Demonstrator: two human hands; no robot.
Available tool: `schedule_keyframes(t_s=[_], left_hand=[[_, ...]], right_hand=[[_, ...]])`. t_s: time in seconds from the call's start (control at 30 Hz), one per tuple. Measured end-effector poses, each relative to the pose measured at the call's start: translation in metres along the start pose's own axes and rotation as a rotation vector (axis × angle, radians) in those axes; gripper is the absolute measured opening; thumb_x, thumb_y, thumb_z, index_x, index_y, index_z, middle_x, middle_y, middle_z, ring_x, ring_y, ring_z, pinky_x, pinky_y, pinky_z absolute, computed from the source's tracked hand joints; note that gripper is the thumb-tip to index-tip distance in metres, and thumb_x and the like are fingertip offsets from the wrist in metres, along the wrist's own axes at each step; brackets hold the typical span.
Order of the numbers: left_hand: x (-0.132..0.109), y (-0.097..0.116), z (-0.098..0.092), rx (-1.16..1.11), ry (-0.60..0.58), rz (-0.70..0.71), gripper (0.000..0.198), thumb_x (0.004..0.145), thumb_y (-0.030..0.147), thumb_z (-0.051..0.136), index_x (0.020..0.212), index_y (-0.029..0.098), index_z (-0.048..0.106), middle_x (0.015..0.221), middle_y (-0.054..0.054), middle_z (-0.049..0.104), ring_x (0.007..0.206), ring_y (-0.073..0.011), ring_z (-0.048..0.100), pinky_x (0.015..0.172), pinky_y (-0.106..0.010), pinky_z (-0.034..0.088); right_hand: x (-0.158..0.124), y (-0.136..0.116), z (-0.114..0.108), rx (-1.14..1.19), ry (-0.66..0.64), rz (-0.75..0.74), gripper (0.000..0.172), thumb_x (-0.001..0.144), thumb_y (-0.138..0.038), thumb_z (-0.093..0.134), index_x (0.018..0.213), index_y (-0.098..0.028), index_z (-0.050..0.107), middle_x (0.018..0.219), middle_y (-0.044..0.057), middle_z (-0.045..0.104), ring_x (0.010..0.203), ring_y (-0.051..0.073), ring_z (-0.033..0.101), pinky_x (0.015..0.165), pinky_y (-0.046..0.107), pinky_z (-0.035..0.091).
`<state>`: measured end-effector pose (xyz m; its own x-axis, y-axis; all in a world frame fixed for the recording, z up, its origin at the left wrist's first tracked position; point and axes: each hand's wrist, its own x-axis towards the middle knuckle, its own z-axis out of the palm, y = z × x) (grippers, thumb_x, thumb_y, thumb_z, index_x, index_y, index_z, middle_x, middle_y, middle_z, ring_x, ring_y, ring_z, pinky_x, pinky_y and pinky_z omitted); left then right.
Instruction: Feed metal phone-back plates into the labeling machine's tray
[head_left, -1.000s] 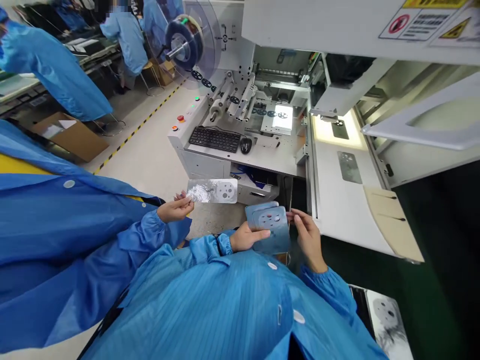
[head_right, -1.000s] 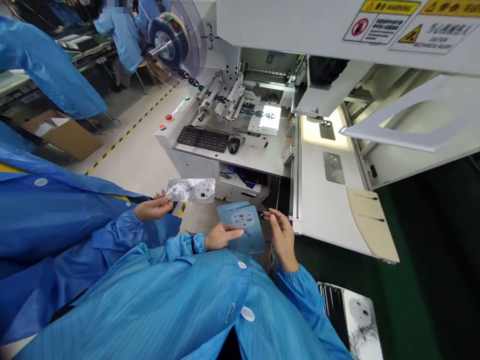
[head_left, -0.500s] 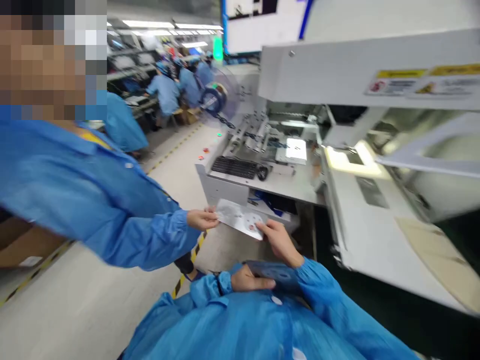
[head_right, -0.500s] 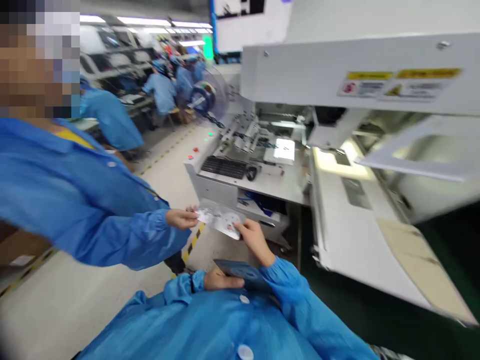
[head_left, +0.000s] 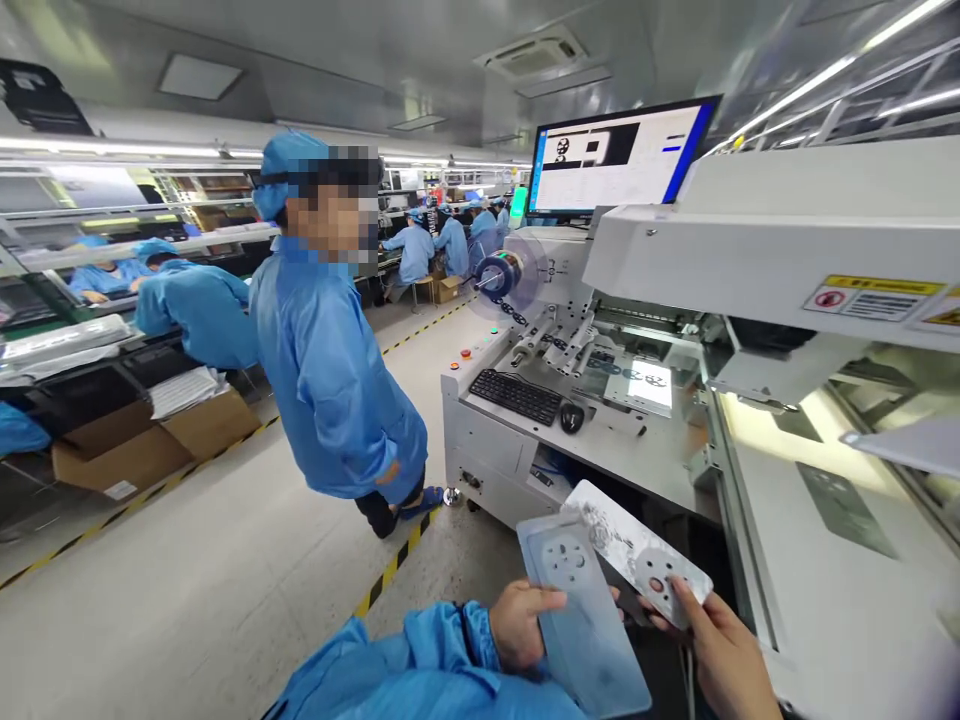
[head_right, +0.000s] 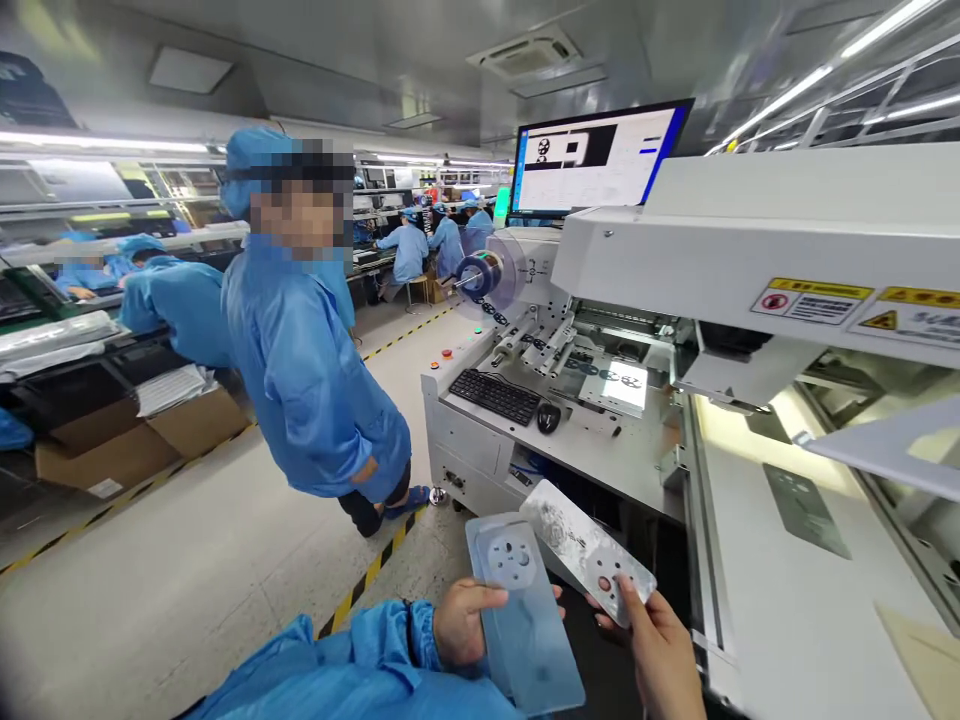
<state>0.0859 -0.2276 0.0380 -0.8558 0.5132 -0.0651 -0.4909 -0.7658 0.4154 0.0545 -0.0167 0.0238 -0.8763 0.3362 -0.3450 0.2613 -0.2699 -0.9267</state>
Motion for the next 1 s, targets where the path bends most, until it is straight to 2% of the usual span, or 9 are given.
schedule_keyframes(t_s=[0.07, 0.17, 0.37, 0.5, 0.6, 0.73, 0.87, 0.93, 1.0], left_hand=[[0.006, -0.007, -0.004, 0.066, -0.034, -0.035, 0.047, 0.064, 0.027, 0.06, 0.103, 0.002, 0.067, 0.117, -0.025, 0.06, 0.117, -0.0405, 0.049, 0.1, -0.049, 0.032], [0.015, -0.01, -0.009, 0.071, -0.032, -0.106, 0.052, 0.064, 0.031, 0.052, 0.105, 0.003, 0.067, 0.114, -0.021, 0.064, 0.118, -0.038, 0.05, 0.1, -0.046, 0.033], [0.037, -0.01, -0.008, 0.163, 0.088, -0.207, 0.056, 0.073, 0.046, 0.047, 0.101, 0.001, 0.067, 0.098, -0.02, 0.069, 0.096, -0.0318, 0.061, 0.09, -0.04, 0.038], [0.054, -0.012, -0.006, 0.331, 0.184, -0.285, 0.064, 0.067, 0.056, 0.056, 0.099, 0.001, 0.067, 0.083, -0.018, 0.071, 0.075, -0.0248, 0.062, 0.076, -0.035, 0.042], [0.06, -0.022, 0.0, 0.492, 0.236, -0.305, 0.058, 0.062, 0.052, 0.068, 0.095, 0.004, 0.069, 0.075, -0.015, 0.071, 0.067, -0.021, 0.061, 0.067, -0.031, 0.042], [0.067, -0.045, 0.016, 0.688, 0.189, -0.368, 0.049, 0.061, 0.045, 0.074, 0.093, 0.008, 0.07, 0.075, -0.011, 0.072, 0.065, -0.0189, 0.062, 0.067, -0.03, 0.045], [0.077, -0.072, 0.034, 0.823, 0.121, -0.407, 0.048, 0.055, 0.042, 0.08, 0.089, 0.01, 0.071, 0.087, -0.012, 0.072, 0.083, -0.0245, 0.065, 0.078, -0.033, 0.047], [0.081, -0.085, 0.042, 0.858, 0.126, -0.429, 0.054, 0.049, 0.04, 0.083, 0.093, 0.012, 0.07, 0.095, -0.012, 0.072, 0.09, -0.0269, 0.064, 0.083, -0.036, 0.047], [0.085, -0.097, 0.05, 0.903, 0.124, -0.477, 0.057, 0.045, 0.036, 0.085, 0.095, 0.012, 0.07, 0.096, -0.013, 0.071, 0.09, -0.0285, 0.064, 0.083, -0.038, 0.047]], right_hand=[[-0.004, 0.001, -0.017, -0.006, 0.025, -0.01, 0.048, 0.043, -0.044, 0.081, 0.08, -0.02, 0.063, 0.077, 0.004, 0.072, 0.061, 0.024, 0.068, 0.046, 0.029, 0.055], [-0.017, 0.002, -0.039, -0.02, 0.058, -0.025, 0.048, 0.041, -0.043, 0.081, 0.078, -0.018, 0.064, 0.081, 0.005, 0.072, 0.065, 0.025, 0.068, 0.049, 0.03, 0.057], [-0.043, 0.0, -0.079, -0.142, 0.2, -0.076, 0.049, 0.041, -0.048, 0.079, 0.076, -0.016, 0.07, 0.077, 0.007, 0.072, 0.061, 0.023, 0.066, 0.053, 0.03, 0.056], [-0.055, -0.001, -0.107, -0.238, 0.339, -0.195, 0.045, 0.051, -0.054, 0.074, 0.073, -0.016, 0.071, 0.07, 0.006, 0.07, 0.053, 0.018, 0.06, 0.049, 0.027, 0.052], [-0.061, 0.001, -0.118, -0.147, 0.368, -0.275, 0.045, 0.055, -0.057, 0.072, 0.069, -0.014, 0.07, 0.063, 0.005, 0.066, 0.051, 0.015, 0.055, 0.044, 0.024, 0.046], [-0.06, -0.001, -0.123, 0.026, 0.266, -0.274, 0.046, 0.054, -0.058, 0.073, 0.065, -0.014, 0.067, 0.057, 0.003, 0.061, 0.047, 0.011, 0.048, 0.039, 0.021, 0.036], [-0.051, -0.004, -0.125, 0.062, 0.13, -0.247, 0.046, 0.058, -0.059, 0.07, 0.062, -0.014, 0.064, 0.048, -0.002, 0.053, 0.04, 0.006, 0.037, 0.037, 0.019, 0.027], [-0.045, -0.004, -0.125, 0.04, 0.041, -0.252, 0.045, 0.063, -0.058, 0.066, 0.062, -0.014, 0.063, 0.045, -0.005, 0.048, 0.039, 0.005, 0.034, 0.038, 0.019, 0.025], [-0.039, -0.003, -0.125, 0.017, -0.022, -0.272, 0.042, 0.067, -0.056, 0.064, 0.063, -0.014, 0.061, 0.047, -0.005, 0.048, 0.041, 0.006, 0.037, 0.04, 0.019, 0.028]])
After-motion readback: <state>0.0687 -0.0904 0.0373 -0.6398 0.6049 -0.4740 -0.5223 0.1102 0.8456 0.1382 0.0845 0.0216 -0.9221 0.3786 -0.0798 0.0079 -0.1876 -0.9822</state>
